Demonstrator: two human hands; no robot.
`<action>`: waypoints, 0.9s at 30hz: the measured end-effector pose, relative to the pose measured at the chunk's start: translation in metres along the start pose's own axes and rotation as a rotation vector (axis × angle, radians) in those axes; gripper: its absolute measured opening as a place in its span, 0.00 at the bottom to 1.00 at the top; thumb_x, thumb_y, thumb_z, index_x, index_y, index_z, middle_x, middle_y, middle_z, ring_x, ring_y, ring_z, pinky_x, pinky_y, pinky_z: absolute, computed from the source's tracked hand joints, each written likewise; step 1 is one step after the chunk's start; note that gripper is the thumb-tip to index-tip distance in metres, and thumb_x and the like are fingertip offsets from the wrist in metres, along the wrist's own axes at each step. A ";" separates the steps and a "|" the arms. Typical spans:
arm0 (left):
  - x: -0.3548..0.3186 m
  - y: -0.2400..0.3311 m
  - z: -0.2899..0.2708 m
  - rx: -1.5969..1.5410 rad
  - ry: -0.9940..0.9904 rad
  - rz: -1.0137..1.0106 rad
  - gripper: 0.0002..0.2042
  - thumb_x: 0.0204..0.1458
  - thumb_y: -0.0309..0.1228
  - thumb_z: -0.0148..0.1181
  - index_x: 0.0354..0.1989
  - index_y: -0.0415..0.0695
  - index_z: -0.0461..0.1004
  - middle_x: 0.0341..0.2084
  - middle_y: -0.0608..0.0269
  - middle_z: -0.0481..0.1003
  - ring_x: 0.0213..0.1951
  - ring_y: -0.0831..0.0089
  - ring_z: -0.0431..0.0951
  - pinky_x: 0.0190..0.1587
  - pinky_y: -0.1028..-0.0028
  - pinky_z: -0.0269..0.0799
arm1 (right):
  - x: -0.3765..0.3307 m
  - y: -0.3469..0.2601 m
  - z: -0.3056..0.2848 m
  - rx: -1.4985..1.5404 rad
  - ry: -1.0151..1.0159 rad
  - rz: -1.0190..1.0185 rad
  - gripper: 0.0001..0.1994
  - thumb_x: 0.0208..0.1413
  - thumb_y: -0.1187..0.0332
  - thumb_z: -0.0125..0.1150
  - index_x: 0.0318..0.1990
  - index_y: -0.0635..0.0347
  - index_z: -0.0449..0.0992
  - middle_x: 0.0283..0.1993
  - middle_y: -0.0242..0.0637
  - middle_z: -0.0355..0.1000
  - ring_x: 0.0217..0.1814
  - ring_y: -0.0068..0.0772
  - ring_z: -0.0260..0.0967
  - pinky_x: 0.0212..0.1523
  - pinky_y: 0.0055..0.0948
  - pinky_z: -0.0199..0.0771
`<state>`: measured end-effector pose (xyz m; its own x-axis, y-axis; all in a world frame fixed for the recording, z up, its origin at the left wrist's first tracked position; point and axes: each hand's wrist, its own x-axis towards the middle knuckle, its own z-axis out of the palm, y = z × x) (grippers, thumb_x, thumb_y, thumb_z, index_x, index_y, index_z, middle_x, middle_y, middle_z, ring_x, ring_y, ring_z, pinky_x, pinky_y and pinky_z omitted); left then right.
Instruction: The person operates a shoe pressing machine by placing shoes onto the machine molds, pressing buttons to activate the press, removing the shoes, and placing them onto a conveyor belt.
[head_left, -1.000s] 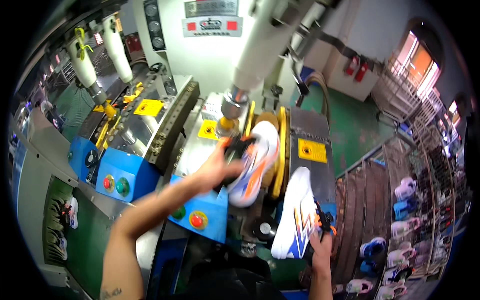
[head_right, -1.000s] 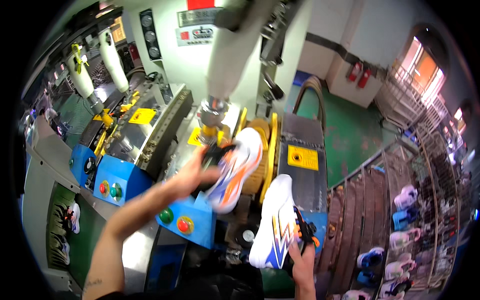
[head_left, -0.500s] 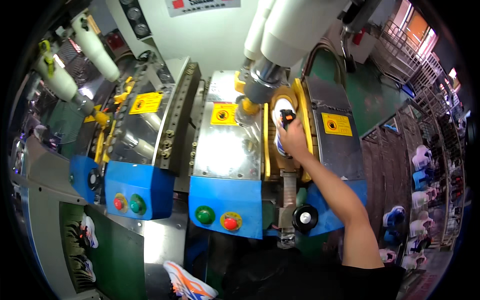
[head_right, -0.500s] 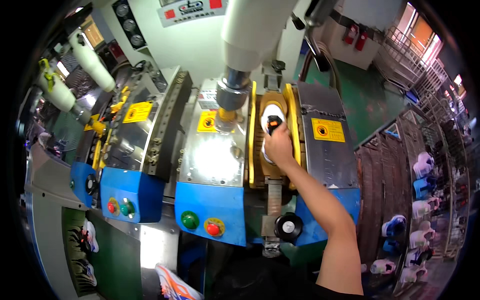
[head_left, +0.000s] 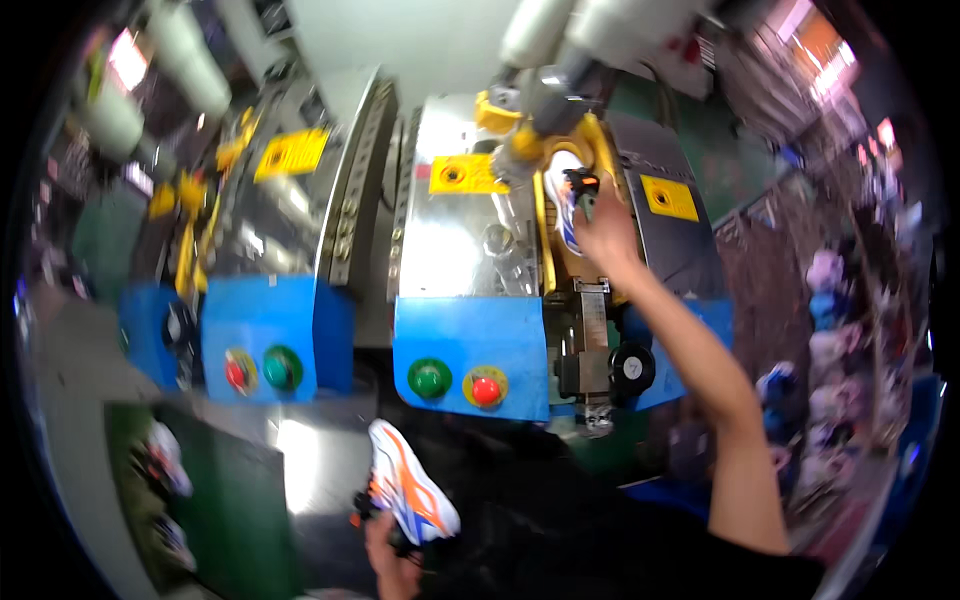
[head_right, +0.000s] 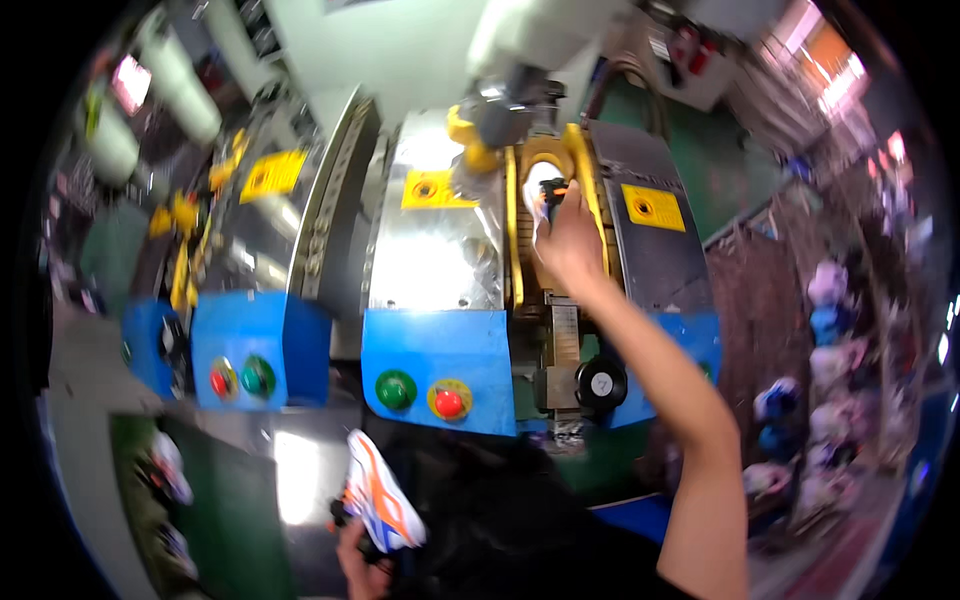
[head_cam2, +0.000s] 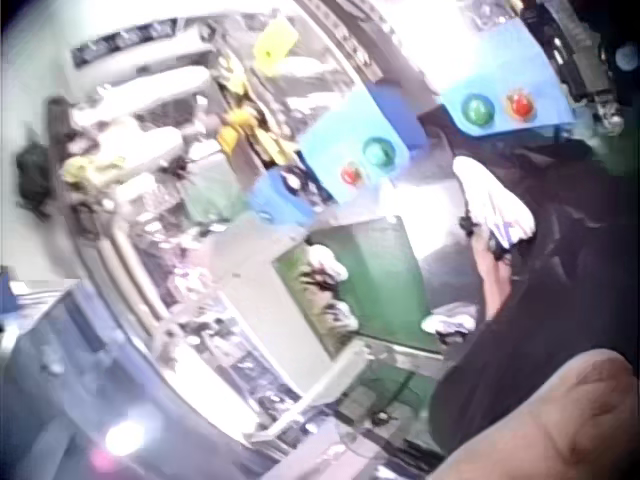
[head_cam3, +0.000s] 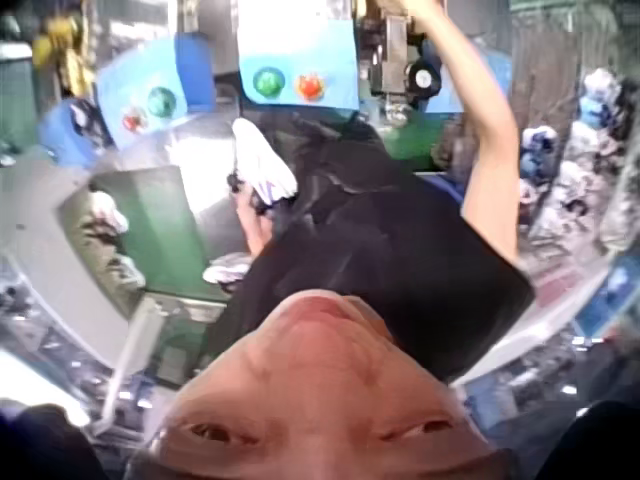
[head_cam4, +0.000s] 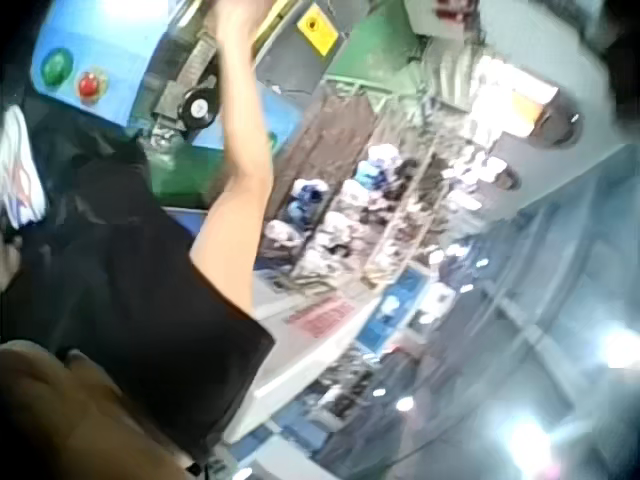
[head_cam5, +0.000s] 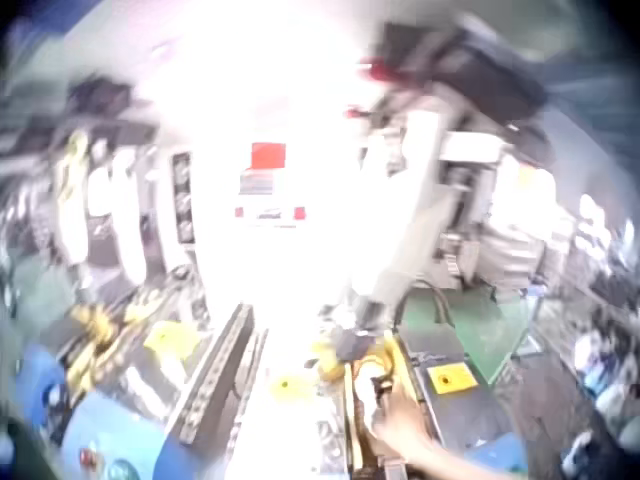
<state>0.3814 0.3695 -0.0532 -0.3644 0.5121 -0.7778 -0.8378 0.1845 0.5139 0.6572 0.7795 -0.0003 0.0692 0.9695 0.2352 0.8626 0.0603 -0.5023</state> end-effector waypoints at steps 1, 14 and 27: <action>0.007 0.010 -0.007 0.005 -0.088 -0.040 0.19 0.50 0.26 0.55 0.52 0.36 0.66 0.41 0.56 0.75 0.40 0.66 0.79 0.43 0.68 0.77 | -0.032 -0.023 -0.015 0.027 0.097 -0.117 0.17 0.50 0.72 0.55 0.46 0.70 0.65 0.44 0.57 0.69 0.46 0.52 0.69 0.47 0.39 0.72; 0.019 0.021 -0.135 0.206 -0.075 0.178 0.21 0.57 0.34 0.53 0.56 0.33 0.64 0.44 0.52 0.74 0.43 0.61 0.77 0.45 0.64 0.75 | -0.226 -0.157 0.121 0.446 -0.127 -0.838 0.21 0.47 0.70 0.58 0.50 0.69 0.67 0.55 0.55 0.63 0.61 0.55 0.59 0.64 0.56 0.52; -0.029 0.028 -0.317 0.775 0.834 0.477 0.26 0.48 0.26 0.59 0.57 0.40 0.60 0.43 0.55 0.70 0.42 0.63 0.72 0.43 0.64 0.70 | -0.460 -0.212 0.110 0.397 -1.540 -0.972 0.18 0.52 0.63 0.56 0.49 0.62 0.73 0.42 0.50 0.74 0.44 0.51 0.72 0.45 0.42 0.73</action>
<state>0.2396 0.0943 -0.1308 -0.9533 0.0254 -0.3008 -0.1915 0.7196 0.6674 0.3874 0.3474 -0.0938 -0.9670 -0.1131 -0.2284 0.1481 0.4802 -0.8646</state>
